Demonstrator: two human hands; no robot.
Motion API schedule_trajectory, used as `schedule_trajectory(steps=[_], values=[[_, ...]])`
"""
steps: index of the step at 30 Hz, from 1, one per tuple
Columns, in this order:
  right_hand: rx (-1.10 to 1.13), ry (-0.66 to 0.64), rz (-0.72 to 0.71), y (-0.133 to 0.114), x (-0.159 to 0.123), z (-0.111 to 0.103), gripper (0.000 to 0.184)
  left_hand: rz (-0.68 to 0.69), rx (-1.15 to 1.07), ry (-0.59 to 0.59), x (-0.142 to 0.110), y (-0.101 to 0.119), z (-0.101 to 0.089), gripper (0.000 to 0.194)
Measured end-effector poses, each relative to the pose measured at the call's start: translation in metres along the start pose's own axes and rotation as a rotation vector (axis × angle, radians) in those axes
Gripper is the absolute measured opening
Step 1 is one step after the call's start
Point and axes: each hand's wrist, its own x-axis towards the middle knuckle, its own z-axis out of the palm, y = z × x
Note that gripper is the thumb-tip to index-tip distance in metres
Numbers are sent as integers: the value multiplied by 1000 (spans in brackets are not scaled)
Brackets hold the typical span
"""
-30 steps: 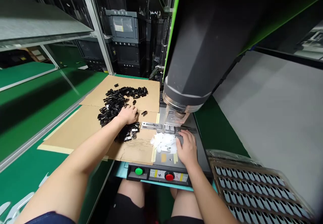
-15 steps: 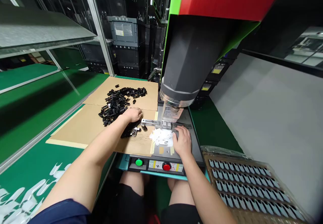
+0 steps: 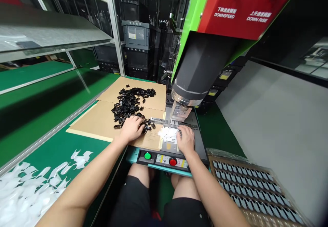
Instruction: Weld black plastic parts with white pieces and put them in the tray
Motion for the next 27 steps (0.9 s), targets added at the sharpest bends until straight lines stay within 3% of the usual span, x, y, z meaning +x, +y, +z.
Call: schedule_trajectory(steps=[3,7,12,18,27], values=[[8,-158,-56,-42,19,11,28,-24,49,-11,-27,21,7,35],[-61,-408,-60,-95,46,40,30,-7,51,37,-42,36,21,31],[-199,-565,-28,-118,61,63,22,20,-14,155,-46,36,29,24],[-113,-423,20,-108,50,56,26,0,-104,221,-42,34,33,19],[242,-72,138,-61,7,10,26,19,-219,329,-47,37,25,23]])
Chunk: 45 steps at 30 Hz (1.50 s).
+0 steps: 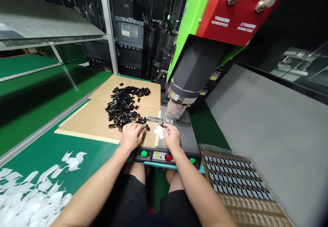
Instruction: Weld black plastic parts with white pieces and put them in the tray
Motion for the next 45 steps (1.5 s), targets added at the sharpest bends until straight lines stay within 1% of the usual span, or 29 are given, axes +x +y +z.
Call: schedule_trajectory(steps=[2,4,8,11,14,17,20,23,25,27,29,31,33,36,38,39,41,43,45], values=[[-17,54,48,15,-5,-9,26,27,-50,-4,3,9,6,23],[-54,107,82,29,-4,-15,26,55,-86,-26,12,21,16,24],[-156,164,99,47,10,-18,26,67,-91,-72,46,52,48,27],[-258,145,116,51,20,-15,25,47,-56,-145,73,70,72,29],[-363,92,133,51,24,-11,25,45,2,-198,90,79,89,30],[-443,19,117,51,24,-9,27,76,65,-215,95,83,99,30],[-486,-42,93,50,24,-11,30,101,95,-245,93,86,103,30],[-499,-88,92,48,27,-14,30,111,118,-281,93,90,100,33],[-483,-118,94,46,30,-17,30,109,131,-309,94,92,95,36],[-433,-125,88,47,29,-23,34,104,115,-328,94,91,87,41],[-351,-92,80,51,21,-34,40,112,48,-318,85,85,74,49],[-271,-47,63,62,2,-51,43,135,-46,-290,66,72,57,55],[-231,-36,28,75,-26,-73,44,169,-109,-291,37,55,39,56],[-259,-111,-14,95,-74,-108,50,222,-74,-413,-12,30,15,58],[-291,-191,-6,105,-101,-127,57,225,-12,-462,-36,18,5,62],[-308,-232,2,108,-111,-134,60,225,16,-475,-43,15,2,65],[-341,-293,12,115,-126,-142,63,220,52,-484,-50,12,-1,67],[-372,-315,8,121,-132,-144,64,208,63,-491,-50,12,-2,68],[-396,-308,-6,126,-134,-143,63,192,65,-495,-47,13,-2,69]])
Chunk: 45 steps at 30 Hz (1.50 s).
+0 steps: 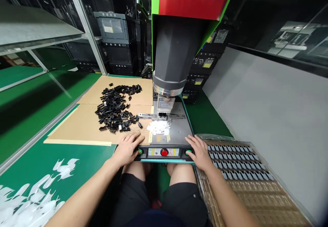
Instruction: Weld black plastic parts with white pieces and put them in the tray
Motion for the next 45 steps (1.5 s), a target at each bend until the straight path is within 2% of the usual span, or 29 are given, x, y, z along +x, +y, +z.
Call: schedule_trajectory(steps=[8,13,16,19,23,26,32,37,40,43,45], values=[[-53,53,-14,0,3,7,63,9,-15,0,-3,2,1,69],[-52,89,28,-5,3,11,59,13,-36,55,4,0,-7,52],[-47,103,34,-6,4,14,60,-82,11,180,30,-12,-23,43],[-41,128,47,-8,4,17,60,-247,121,291,71,-29,-38,42],[-16,148,63,-10,4,18,56,-298,220,185,121,-44,-42,39],[-3,145,70,-11,4,18,55,-286,268,101,136,-48,-35,32],[-18,156,67,-10,3,21,56,-254,267,58,124,-52,-34,21],[5,166,71,-9,2,24,55,-195,213,11,108,-52,-39,25],[22,165,77,-9,2,24,53,-114,184,10,99,-47,-37,32],[40,162,85,-10,3,24,53,-8,197,13,89,-38,-34,32],[46,162,85,-11,3,23,53,12,211,14,82,-33,-31,30]])
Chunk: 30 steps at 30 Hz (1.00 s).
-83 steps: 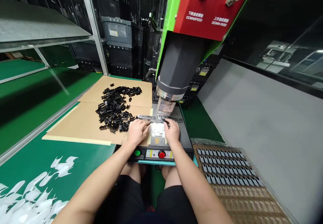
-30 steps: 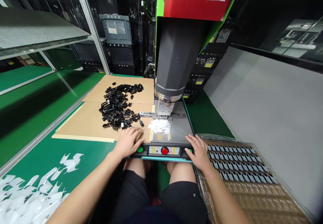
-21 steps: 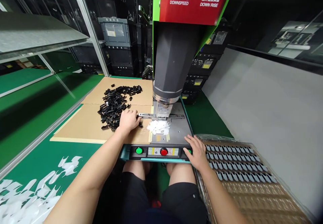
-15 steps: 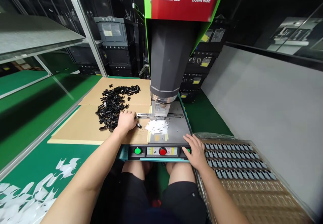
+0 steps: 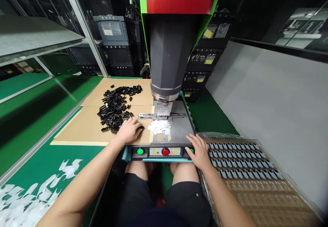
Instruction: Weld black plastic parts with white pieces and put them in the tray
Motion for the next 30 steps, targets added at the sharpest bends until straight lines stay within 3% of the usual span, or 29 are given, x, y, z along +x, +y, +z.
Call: schedule_trajectory(steps=[4,8,11,14,19,24,30], values=[[8,1,-3,-2,-1,-4,52,-28,-6,7,-15,6,3,20],[46,27,-2,-10,10,-10,46,-33,-78,43,-16,7,2,27],[132,76,4,-26,43,-8,43,-50,-201,99,8,16,0,31],[246,105,59,-48,96,3,43,-77,-395,115,49,36,5,36],[324,-16,224,-81,173,30,50,-198,-663,100,110,69,23,38],[257,-106,260,-94,199,48,38,-240,-833,138,127,74,35,28],[359,-45,268,-96,209,59,21,-296,-979,160,130,72,31,18]])
